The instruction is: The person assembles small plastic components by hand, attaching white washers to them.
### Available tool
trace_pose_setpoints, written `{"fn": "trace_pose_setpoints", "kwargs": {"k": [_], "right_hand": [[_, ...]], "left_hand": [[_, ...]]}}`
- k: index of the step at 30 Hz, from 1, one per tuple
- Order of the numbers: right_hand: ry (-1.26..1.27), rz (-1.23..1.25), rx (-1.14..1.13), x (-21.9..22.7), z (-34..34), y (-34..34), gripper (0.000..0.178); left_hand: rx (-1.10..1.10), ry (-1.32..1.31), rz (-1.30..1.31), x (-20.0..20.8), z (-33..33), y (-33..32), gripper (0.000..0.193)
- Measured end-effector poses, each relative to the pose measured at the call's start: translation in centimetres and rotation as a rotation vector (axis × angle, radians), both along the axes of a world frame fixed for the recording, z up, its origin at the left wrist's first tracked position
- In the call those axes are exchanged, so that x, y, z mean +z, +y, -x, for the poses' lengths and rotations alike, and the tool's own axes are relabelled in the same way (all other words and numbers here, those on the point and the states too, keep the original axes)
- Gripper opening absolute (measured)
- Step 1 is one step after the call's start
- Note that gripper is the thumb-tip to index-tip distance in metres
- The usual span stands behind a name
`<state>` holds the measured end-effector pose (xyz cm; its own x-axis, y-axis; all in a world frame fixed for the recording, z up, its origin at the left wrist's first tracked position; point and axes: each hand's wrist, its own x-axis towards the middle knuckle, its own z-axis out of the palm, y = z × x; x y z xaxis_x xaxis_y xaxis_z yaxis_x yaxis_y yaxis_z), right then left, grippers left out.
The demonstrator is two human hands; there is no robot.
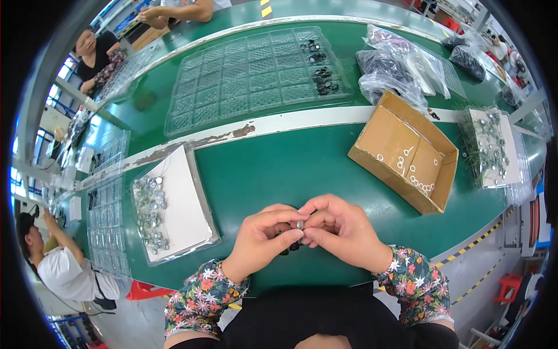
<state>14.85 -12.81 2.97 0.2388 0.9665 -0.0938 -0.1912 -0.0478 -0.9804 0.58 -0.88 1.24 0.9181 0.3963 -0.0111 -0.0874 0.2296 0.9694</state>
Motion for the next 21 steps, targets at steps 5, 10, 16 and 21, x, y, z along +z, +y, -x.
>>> {"fn": "trace_pose_setpoints", "kwargs": {"k": [5, 10, 16, 21], "right_hand": [[-0.254, -0.089, -0.052, 0.3, 0.2, -0.2, 0.025], [-0.65, -0.272, -0.177, 0.2, 0.3, 0.0, 0.025], [-0.933, -0.349, -0.152, 0.5, -0.1, -0.2, 0.026], [-1.057, -0.421, -0.15, 0.5, -0.1, -0.2, 0.035]], "left_hand": [[0.002, 0.005, 0.046, 0.1, 0.1, 0.1, 0.023], [-0.009, 0.003, 0.093, -0.5, 0.2, 0.3, 0.022], [-0.012, 0.004, 0.089, 0.1, -0.1, 0.3, 0.023], [-0.023, 0.078, 0.153, 0.4, 0.1, 0.3, 0.023]]}}
